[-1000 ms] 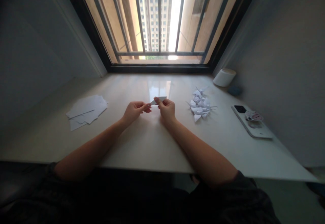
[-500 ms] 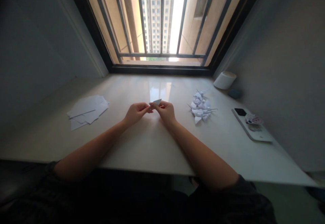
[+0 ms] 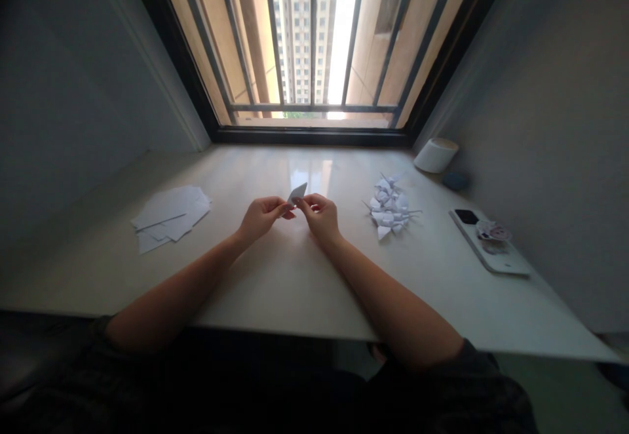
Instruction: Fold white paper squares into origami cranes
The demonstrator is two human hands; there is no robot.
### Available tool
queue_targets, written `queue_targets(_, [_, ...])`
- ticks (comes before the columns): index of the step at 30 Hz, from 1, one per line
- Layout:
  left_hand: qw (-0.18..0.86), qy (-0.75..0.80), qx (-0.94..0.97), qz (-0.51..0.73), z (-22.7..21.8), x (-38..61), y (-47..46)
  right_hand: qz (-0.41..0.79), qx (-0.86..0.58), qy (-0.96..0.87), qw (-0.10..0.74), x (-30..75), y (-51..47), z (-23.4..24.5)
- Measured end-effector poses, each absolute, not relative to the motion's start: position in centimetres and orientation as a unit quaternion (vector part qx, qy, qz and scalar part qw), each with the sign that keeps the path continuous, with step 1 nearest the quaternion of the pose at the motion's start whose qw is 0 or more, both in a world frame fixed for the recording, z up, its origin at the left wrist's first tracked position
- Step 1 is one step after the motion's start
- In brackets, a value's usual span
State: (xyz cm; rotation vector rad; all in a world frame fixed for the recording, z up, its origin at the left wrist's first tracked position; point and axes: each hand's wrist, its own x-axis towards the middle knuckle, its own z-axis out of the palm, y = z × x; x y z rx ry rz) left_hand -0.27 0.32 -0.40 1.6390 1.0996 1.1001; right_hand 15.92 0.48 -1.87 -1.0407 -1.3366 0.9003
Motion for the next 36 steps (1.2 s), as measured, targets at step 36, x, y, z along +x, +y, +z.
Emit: queue_targets(36, [0.454,0.446,0.581,0.508,-0.22,-0.12,0.41,0.215,-0.442,-0.683,0.54,16.23,0.0,-1.69])
